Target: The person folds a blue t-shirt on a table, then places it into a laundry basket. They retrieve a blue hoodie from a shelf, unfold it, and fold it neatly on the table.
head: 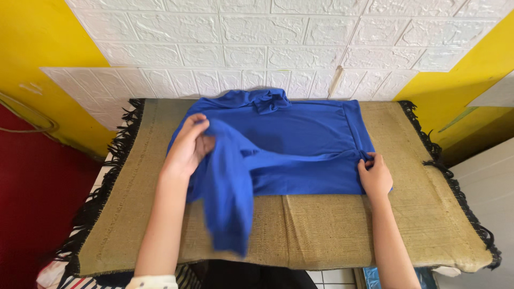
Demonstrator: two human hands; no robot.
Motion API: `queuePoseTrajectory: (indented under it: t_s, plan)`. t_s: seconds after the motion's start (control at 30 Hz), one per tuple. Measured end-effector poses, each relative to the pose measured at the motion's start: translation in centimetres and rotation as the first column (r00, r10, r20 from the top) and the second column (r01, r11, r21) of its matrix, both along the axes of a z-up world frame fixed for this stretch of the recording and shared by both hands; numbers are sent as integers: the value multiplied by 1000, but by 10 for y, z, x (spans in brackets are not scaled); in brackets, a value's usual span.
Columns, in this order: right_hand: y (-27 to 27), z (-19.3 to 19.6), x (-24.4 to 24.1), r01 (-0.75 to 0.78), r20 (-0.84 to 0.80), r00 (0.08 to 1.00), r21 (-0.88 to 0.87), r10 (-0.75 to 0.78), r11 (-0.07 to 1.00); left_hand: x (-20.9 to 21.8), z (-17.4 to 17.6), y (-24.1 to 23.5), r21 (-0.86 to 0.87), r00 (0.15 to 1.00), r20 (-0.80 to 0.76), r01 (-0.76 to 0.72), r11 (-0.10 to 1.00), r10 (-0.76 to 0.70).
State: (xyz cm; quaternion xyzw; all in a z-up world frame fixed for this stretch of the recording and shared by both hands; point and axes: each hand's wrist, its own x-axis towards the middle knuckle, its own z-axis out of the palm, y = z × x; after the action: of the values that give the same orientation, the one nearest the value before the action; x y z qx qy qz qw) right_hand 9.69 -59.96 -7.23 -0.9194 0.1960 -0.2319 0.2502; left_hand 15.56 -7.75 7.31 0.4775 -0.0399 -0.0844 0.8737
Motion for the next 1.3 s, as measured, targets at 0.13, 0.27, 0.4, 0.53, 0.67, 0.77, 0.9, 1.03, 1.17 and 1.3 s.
queuePoseTrajectory:
  t_s: [0.13,0.27,0.4,0.53,0.67,0.77,0.9,1.03,1.17,1.3]
  plan:
    - [2,4,0,-7,11,1000,2,7,1000,59,-27,-28,-176,986,5,-165,970,169]
    - [4,6,-4,-24,39,999,18,23,1000,90,-66,-44,326,959,114,-282,902,259]
    - [7,12,-4,-8,63,998,29,6,1000,73,-82,-43,882,933,353,-358,307,72]
    - [12,22,-7,6,109,994,135,-21,991,67,-88,-34,891,903,405,-424,-161,-142]
    - [15,26,-5,-43,197,980,292,-16,956,119,-98,-9,911,944,302,-326,253,132]
    - [16,26,-3,-140,306,951,281,49,950,147,-89,3,554,970,-108,-122,823,217]
    - [17,29,-8,-191,290,949,212,126,958,138,-76,15,397,974,-213,13,918,78]
    - [6,26,-7,-255,360,917,196,172,947,113,-94,18,658,990,-115,9,753,88]
    - [-26,15,-14,-89,371,928,177,17,980,72,-115,60,773,992,121,-120,622,41]
    - [-45,19,-21,76,28,996,152,-81,986,14,-100,96,938,992,113,-86,335,-61]
